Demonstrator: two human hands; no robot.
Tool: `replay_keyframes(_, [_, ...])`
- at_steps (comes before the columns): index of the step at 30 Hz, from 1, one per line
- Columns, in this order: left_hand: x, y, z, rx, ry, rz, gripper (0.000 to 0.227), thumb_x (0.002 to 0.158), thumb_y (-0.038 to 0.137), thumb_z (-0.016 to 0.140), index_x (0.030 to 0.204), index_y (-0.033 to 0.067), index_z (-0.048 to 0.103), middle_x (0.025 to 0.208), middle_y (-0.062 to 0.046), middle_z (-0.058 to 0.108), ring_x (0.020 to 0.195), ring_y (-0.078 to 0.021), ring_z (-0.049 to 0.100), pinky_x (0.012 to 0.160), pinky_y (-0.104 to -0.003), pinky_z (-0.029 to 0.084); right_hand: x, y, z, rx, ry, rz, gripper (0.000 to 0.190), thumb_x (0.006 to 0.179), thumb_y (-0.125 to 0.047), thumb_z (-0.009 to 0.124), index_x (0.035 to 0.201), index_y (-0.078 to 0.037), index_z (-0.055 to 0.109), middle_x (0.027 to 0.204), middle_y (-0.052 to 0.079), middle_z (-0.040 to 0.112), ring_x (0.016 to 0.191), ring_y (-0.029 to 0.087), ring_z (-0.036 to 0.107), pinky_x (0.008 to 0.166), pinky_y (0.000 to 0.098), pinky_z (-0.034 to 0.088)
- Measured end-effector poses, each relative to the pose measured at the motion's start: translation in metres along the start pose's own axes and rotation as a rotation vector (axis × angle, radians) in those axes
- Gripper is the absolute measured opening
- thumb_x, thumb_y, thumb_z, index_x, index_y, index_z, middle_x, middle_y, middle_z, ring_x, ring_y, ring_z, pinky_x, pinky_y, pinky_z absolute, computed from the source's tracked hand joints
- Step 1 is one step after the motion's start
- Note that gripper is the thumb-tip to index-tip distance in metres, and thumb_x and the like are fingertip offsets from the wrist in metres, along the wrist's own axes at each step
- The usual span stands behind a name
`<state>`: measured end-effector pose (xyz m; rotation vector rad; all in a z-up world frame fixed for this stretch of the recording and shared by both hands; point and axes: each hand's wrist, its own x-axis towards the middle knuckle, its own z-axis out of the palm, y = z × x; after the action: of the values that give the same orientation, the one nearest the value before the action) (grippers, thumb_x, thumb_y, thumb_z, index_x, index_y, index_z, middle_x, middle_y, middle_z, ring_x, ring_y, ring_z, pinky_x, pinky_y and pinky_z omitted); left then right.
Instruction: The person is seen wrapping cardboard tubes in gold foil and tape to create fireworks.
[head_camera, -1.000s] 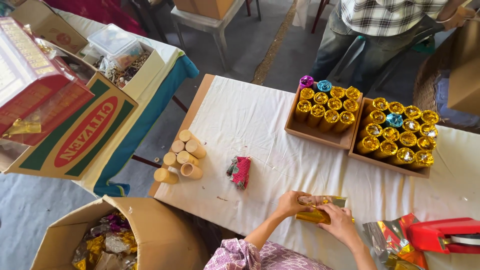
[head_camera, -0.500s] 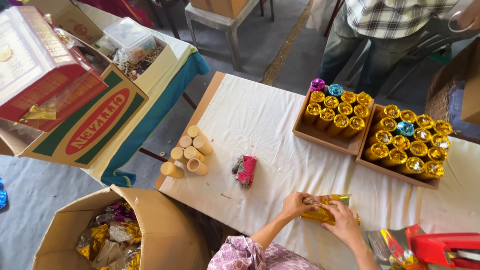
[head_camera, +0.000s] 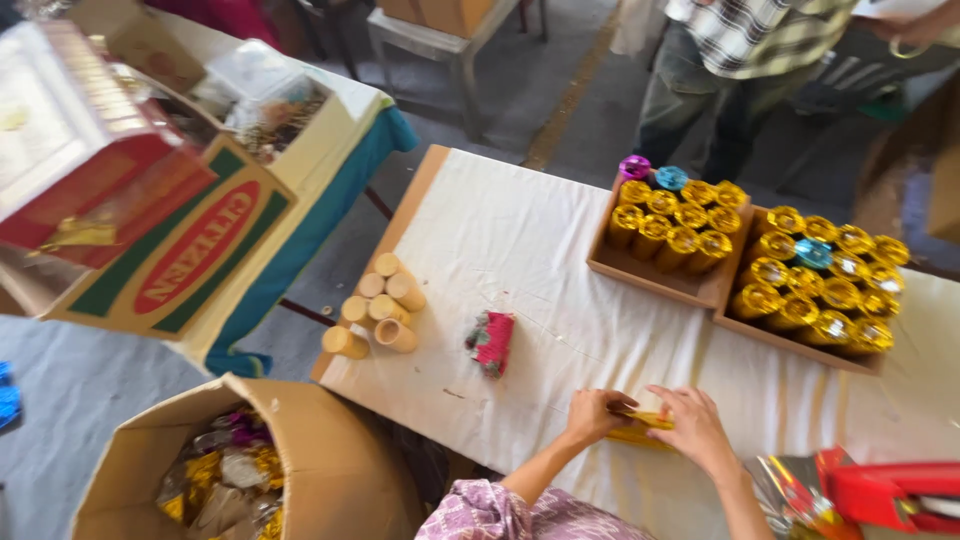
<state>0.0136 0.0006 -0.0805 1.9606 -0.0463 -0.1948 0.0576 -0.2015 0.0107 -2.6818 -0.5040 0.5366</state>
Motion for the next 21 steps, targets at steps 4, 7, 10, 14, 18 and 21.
replay_keyframes(4, [0.005,-0.008,0.010,-0.038,-0.030,-0.039,0.036,0.074,0.019,0.089,0.109,0.0166,0.081,0.091,-0.004,0.080,0.081,-0.0113,0.077,0.076,-0.026,0.060,-0.009,0.011,0.002,0.065,0.061,-0.047,0.042,0.065,-0.034,0.089,0.102,-0.020,0.076,0.100,0.000,0.066,0.110,0.022,0.060,0.098,0.0394,0.048])
replay_keyframes(7, [0.004,-0.016,0.011,-0.251,-0.033,-0.034,0.034,0.077,0.010,0.080,0.111,0.0158,0.080,0.091,-0.003,0.081,0.082,-0.0069,0.079,0.078,-0.023,0.064,-0.015,0.011,0.005,0.083,0.167,-0.121,0.031,0.063,-0.028,0.089,0.084,-0.011,0.075,0.114,0.006,0.067,0.113,0.027,0.059,0.095,0.0433,0.045])
replay_keyframes(10, [0.002,0.012,-0.003,-0.061,-0.040,-0.012,0.027,0.076,0.015,0.085,0.102,0.0158,0.083,0.088,-0.002,0.082,0.072,-0.0092,0.075,0.072,-0.028,0.060,-0.022,0.012,0.013,0.084,0.188,-0.135,0.025,0.068,-0.026,0.087,0.082,-0.011,0.074,0.111,0.005,0.072,0.111,0.026,0.062,0.099,0.0444,0.045])
replay_keyframes(14, [0.002,0.030,-0.011,0.094,-0.014,0.002,0.018,0.078,0.029,0.086,0.092,0.0169,0.083,0.081,0.000,0.080,0.069,-0.0104,0.073,0.096,-0.038,0.045,-0.030,0.002,0.008,0.083,0.169,-0.143,0.025,0.076,-0.026,0.084,0.093,-0.011,0.074,0.105,0.005,0.075,0.110,0.024,0.066,0.109,0.0443,0.043])
replay_keyframes(18, [0.000,0.023,-0.012,0.168,-0.011,0.037,0.013,0.082,0.029,0.083,0.089,0.0179,0.081,0.083,0.002,0.080,0.072,-0.0125,0.071,0.103,-0.045,0.037,-0.035,-0.006,0.010,0.051,0.221,-0.159,0.042,0.072,-0.026,0.085,0.109,-0.011,0.074,0.110,0.009,0.073,0.113,0.025,0.064,0.113,0.0473,0.038])
replay_keyframes(21, [-0.003,0.023,-0.013,0.188,0.018,0.142,0.012,0.080,0.025,0.081,0.089,0.0161,0.080,0.084,0.002,0.080,0.073,-0.0128,0.072,0.104,-0.045,0.037,-0.034,0.006,0.027,-0.007,0.267,-0.199,0.044,0.072,-0.024,0.085,0.112,-0.011,0.075,0.113,0.010,0.073,0.117,0.025,0.063,0.113,0.0471,0.038])
